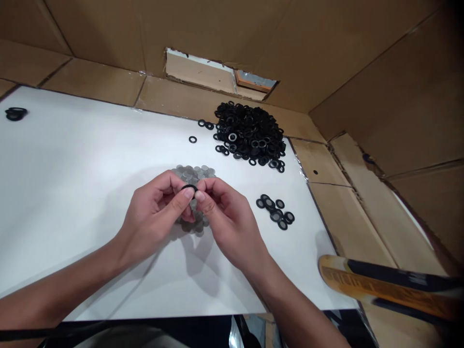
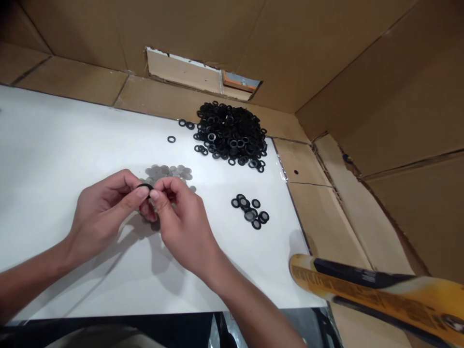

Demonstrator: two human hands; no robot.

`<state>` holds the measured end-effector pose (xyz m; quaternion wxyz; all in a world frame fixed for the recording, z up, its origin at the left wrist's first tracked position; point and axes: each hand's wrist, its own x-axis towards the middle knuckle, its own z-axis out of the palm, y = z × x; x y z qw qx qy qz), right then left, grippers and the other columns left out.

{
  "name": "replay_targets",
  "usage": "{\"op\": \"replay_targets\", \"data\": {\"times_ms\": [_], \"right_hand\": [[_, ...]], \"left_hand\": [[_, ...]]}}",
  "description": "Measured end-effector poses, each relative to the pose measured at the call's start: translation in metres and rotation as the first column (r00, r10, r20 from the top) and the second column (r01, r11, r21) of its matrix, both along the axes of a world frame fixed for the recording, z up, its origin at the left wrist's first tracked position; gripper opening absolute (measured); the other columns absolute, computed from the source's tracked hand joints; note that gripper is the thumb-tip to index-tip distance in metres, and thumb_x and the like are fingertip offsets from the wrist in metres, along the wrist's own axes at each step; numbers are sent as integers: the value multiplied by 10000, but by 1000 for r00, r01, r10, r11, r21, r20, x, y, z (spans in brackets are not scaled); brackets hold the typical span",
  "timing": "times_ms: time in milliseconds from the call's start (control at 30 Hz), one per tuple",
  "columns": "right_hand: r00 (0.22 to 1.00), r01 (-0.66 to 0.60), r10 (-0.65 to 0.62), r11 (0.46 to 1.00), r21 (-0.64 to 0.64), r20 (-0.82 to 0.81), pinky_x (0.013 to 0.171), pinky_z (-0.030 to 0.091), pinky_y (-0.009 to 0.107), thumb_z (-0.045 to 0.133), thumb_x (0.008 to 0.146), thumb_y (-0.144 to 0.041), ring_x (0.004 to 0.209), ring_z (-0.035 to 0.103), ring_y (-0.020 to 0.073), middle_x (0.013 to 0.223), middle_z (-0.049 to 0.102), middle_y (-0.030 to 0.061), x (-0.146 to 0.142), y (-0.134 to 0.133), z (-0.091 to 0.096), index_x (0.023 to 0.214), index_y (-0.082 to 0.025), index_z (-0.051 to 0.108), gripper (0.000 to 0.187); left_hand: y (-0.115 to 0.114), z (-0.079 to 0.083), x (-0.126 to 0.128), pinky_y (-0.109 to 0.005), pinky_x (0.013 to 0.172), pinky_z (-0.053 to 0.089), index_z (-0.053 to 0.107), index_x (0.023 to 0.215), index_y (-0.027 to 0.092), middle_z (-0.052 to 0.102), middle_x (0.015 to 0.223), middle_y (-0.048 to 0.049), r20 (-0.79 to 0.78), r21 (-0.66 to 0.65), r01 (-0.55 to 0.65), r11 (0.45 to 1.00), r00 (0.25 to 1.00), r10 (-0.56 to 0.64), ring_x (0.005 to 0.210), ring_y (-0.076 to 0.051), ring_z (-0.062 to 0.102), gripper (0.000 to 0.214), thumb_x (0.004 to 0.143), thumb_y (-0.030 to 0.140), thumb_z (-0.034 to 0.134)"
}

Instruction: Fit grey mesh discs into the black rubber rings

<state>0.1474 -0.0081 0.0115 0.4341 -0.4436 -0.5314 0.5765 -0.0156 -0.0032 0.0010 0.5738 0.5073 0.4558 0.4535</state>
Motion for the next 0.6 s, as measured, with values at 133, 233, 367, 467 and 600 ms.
{"op": "replay_targets", "data": {"times_ms": [133, 233, 367, 467, 600], "right_hand": [[999, 24, -24, 1000, -10, -20, 672, 511, 290, 618, 1035, -320, 691, 588, 136, 729, 609, -31, 2, 1, 3, 898, -216, 572, 178], [999, 34, -34, 999, -12, -9, 676, 513, 284, 626, 1030, -333, 701, 592, 133, 744, 608, -27, 3, 1, 5, 898, -212, 584, 184], [999, 41, -41, 999, -10, 20, 684, 530, 295, 632, 1018, -356, 715, 611, 145, 748, 619, -20, 3, 1, 6, 883, -220, 593, 196], [999, 48, -48, 999, 3, 18, 675, 541, 298, 645, 1009, -369, 702, 626, 149, 746, 629, -20, 2, 2, 6, 884, -224, 590, 199], [998, 65, -65, 998, 16, 22, 660, 541, 288, 635, 1011, -338, 688, 625, 144, 737, 624, -24, 1, 2, 6, 874, -226, 581, 184]], "left_hand": [[0, 0, -1, -266, 692, 583, 681, 875, 207, 711, 731, 18, 37, 25, 37, 999, 999, -38, 680, -145, 696, 193, 1031, 313, 640], [0, 0, -1, -263, 704, 573, 679, 865, 211, 703, 736, 21, 36, 24, 30, 999, 999, -31, 688, -144, 688, 224, 1045, 329, 619], [1, 0, -1, -263, 686, 562, 682, 825, 208, 686, 711, 19, 14, 25, 16, 1000, 1000, -16, 682, -148, 674, 249, 1039, 324, 627], [1, -2, -1, -283, 702, 562, 696, 839, 205, 694, 736, 5, 21, 16, 31, 999, 999, -31, 707, -161, 679, 251, 1045, 323, 614], [0, -4, -2, -278, 719, 566, 706, 853, 211, 693, 769, 6, 56, 6, 51, 999, 997, -52, 736, -156, 679, 251, 1053, 319, 600]]}}
